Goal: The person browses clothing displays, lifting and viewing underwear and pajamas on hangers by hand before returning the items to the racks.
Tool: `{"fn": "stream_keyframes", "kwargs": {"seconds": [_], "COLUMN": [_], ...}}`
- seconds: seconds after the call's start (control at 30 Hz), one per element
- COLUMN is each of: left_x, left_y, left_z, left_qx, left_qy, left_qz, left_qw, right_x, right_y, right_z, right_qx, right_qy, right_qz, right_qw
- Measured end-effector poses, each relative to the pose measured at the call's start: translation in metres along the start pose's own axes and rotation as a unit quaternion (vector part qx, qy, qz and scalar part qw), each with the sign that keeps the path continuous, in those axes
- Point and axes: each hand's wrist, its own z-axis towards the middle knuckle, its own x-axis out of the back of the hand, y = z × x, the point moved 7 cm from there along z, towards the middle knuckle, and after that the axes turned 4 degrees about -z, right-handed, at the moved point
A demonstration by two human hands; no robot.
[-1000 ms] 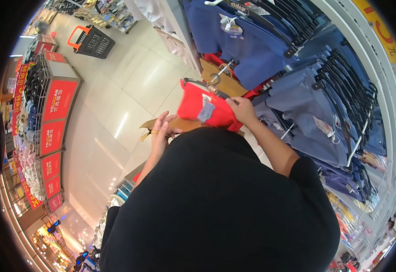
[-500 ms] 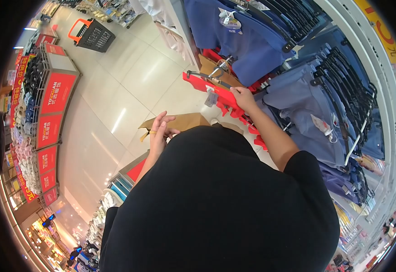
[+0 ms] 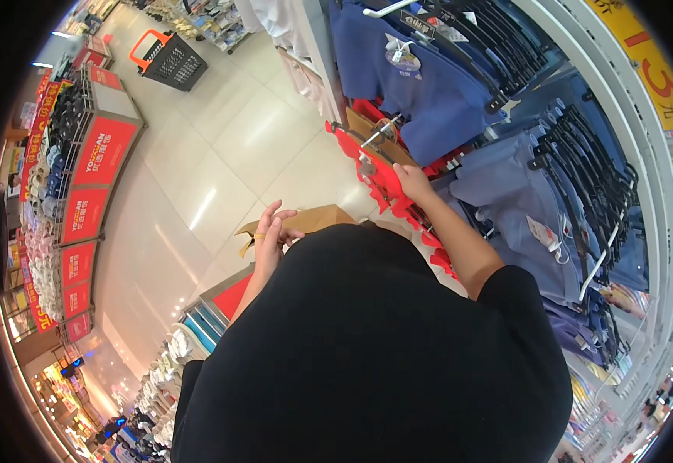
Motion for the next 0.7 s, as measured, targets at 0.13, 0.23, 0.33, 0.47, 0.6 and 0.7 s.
{"fn": "stream_keyframes", "kwargs": {"seconds": [0.13, 0.23, 0.33, 0.47, 0.6, 0.7], "left_x": [0.000, -0.001, 0.001, -0.004, -0.018, -0.015], "left_y": [0.004, 0.011, 0.014, 0.016, 0.026, 0.030], "left_z": [0.003, 0.006, 0.011, 0.016, 0.022, 0.031], "left_qx": [0.008, 0.001, -0.021, -0.034, -0.055, -0.081], "left_qy": [0.014, 0.005, -0.005, -0.030, -0.077, -0.105], "left_qz": [0.015, 0.029, 0.036, 0.017, 0.005, 0.010], "left_qw": [1.000, 1.000, 0.999, 0.999, 0.995, 0.991], "right_x": [0.006, 0.036, 0.083, 0.192, 0.232, 0.236], "right_y": [-0.001, -0.091, -0.202, -0.306, -0.328, -0.326], "right_z": [-0.015, -0.057, -0.105, -0.160, -0.149, -0.123], "right_qx": [-0.002, 0.087, 0.272, 0.406, 0.308, 0.240], "right_qy": [0.070, 0.103, 0.185, 0.464, 0.518, 0.460], "right_qz": [-0.095, -0.174, -0.108, -0.140, -0.209, -0.264], "right_qw": [0.993, 0.976, 0.938, 0.775, 0.770, 0.813]}}
